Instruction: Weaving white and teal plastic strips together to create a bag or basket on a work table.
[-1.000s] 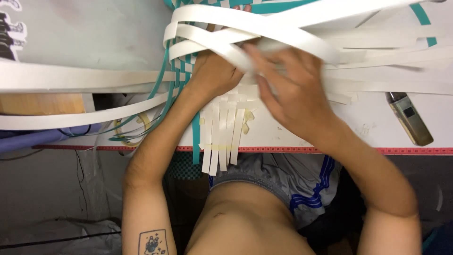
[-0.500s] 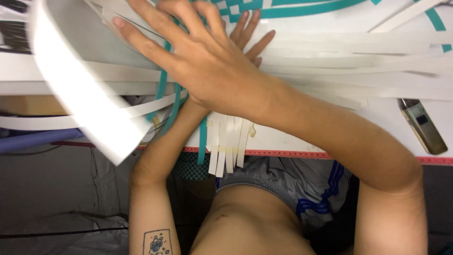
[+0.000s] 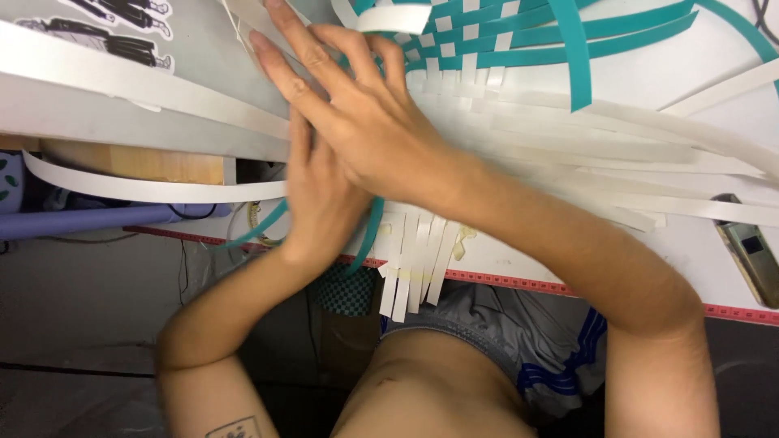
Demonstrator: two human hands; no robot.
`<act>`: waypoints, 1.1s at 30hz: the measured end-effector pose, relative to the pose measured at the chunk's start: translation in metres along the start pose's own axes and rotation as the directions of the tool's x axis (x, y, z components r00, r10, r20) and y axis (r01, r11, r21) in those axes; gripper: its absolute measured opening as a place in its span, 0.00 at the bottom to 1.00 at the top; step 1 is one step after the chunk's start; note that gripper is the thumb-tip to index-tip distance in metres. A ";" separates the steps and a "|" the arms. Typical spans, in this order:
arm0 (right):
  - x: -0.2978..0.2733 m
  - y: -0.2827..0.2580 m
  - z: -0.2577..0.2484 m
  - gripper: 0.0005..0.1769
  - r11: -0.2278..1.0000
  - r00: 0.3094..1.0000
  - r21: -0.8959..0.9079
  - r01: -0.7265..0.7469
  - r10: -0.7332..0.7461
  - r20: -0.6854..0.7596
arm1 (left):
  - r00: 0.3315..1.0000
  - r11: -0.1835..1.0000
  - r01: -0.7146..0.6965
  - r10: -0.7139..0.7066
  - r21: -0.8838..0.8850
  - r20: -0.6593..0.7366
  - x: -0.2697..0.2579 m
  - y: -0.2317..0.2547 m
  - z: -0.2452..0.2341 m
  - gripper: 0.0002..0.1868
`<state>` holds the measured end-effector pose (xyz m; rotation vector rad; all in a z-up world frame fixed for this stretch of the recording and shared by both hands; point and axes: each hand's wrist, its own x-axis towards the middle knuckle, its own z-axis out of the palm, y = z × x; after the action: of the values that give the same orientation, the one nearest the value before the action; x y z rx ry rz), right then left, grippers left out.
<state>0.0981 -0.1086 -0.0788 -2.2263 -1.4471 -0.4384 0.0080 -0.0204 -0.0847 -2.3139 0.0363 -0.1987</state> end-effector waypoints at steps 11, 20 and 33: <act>-0.082 0.070 -0.002 0.20 0.963 0.957 0.028 0.267 -0.262 -0.127 | 0.993 0.977 -0.055 0.075 0.205 -0.093 -0.009 -0.021 -0.007 0.18; -0.139 0.083 0.020 0.21 0.991 0.989 -0.003 0.136 -0.136 0.055 | 0.968 0.909 0.123 -0.022 0.397 -0.249 0.001 -0.030 -0.033 0.12; -0.152 0.085 0.027 0.25 0.992 0.991 -0.007 0.129 -0.128 0.035 | 0.961 0.855 0.174 -0.038 0.489 -0.275 0.006 -0.042 -0.044 0.07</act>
<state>0.1159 -0.2421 -0.1922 -2.1653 -1.6161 -0.4502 0.0055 -0.0245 -0.0235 -1.7469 -0.0143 -0.5036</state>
